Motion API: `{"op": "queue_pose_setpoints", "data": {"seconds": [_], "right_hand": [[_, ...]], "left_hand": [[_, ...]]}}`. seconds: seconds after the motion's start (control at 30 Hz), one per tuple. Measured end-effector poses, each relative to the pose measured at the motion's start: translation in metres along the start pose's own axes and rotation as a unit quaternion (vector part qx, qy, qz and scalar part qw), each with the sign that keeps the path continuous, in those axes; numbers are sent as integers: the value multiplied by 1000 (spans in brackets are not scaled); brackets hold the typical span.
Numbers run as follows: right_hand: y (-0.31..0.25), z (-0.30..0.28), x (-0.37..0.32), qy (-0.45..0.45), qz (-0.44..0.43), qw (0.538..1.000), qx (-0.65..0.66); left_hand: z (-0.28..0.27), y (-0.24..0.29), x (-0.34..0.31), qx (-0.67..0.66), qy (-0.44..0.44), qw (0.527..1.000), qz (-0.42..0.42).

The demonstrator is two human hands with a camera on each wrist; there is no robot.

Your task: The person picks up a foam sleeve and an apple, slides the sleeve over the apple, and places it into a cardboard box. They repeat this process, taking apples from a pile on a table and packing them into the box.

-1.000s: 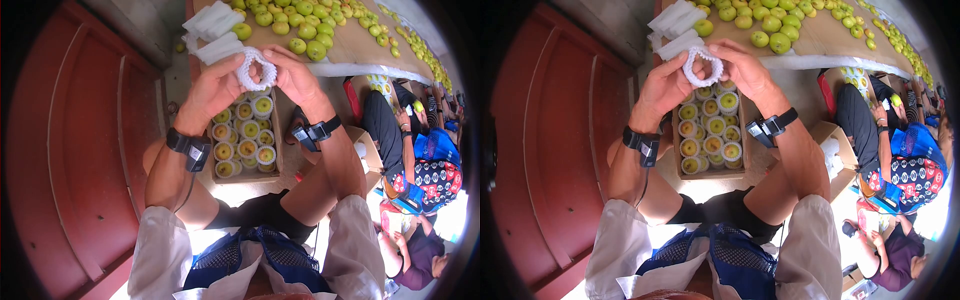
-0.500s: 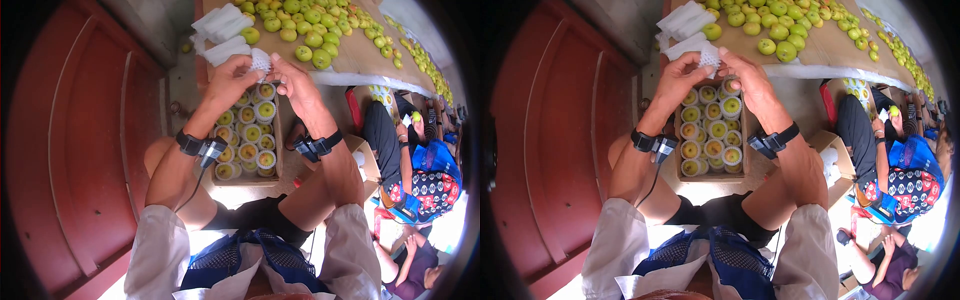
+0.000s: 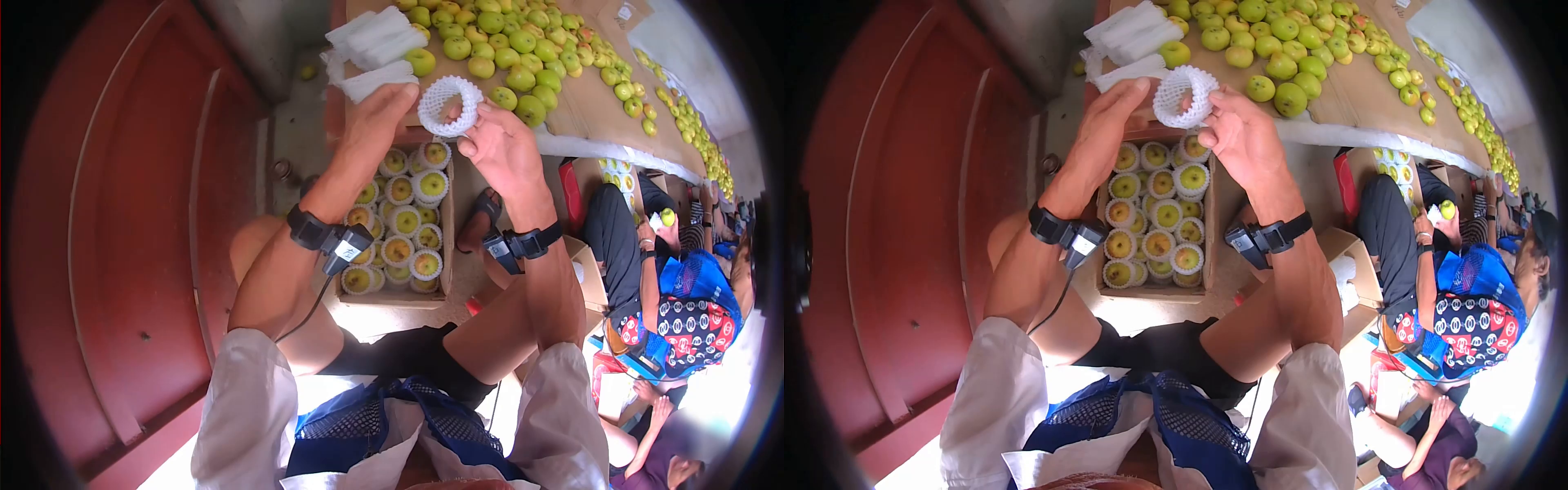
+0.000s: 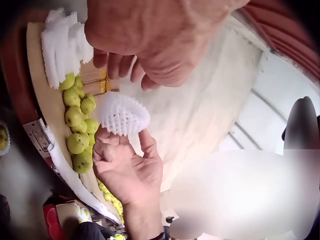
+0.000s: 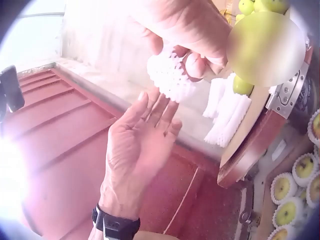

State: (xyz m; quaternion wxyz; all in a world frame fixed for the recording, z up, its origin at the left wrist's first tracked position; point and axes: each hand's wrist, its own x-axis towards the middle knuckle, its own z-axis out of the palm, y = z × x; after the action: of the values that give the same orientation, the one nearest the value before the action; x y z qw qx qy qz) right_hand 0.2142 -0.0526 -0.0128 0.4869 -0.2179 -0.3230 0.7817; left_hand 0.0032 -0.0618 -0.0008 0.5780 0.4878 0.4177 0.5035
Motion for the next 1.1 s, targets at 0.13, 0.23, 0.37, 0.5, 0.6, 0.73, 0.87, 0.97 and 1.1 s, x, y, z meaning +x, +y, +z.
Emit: {"op": "queue_pose_setpoints", "data": {"seconds": [0.13, 0.23, 0.37, 0.5, 0.6, 0.73, 0.87, 0.97, 1.1], "right_hand": [[2, 3, 3, -25, 29, 999, -5], [1, 6, 2, -15, 42, 999, -7], [6, -14, 10, -23, 47, 999, -13], [11, -20, 13, 3, 64, 998, -19], [17, -24, 16, 0, 70, 997, -32], [21, -23, 18, 38, 70, 992, -101], [3, -34, 25, 168, 9, 909, -381], [-16, -85, 45, 281, -112, 734, -608], [-34, -98, 43, 355, -151, 547, -743]], "left_hand": [[-8, -8, 4, -151, -86, 981, -86], [-17, -13, 11, -193, -84, 971, -113], [-23, -11, 8, -237, -117, 954, -139], [-21, -10, 4, -279, -134, 935, -172], [-20, -13, 5, -325, -129, 921, -172], [-15, -7, 1, -341, -48, 925, -160], [-32, 0, 9, -318, -45, 942, -98], [-41, 8, 12, -350, -30, 932, -85], [-42, 18, 9, -362, 5, 929, -81]]}}
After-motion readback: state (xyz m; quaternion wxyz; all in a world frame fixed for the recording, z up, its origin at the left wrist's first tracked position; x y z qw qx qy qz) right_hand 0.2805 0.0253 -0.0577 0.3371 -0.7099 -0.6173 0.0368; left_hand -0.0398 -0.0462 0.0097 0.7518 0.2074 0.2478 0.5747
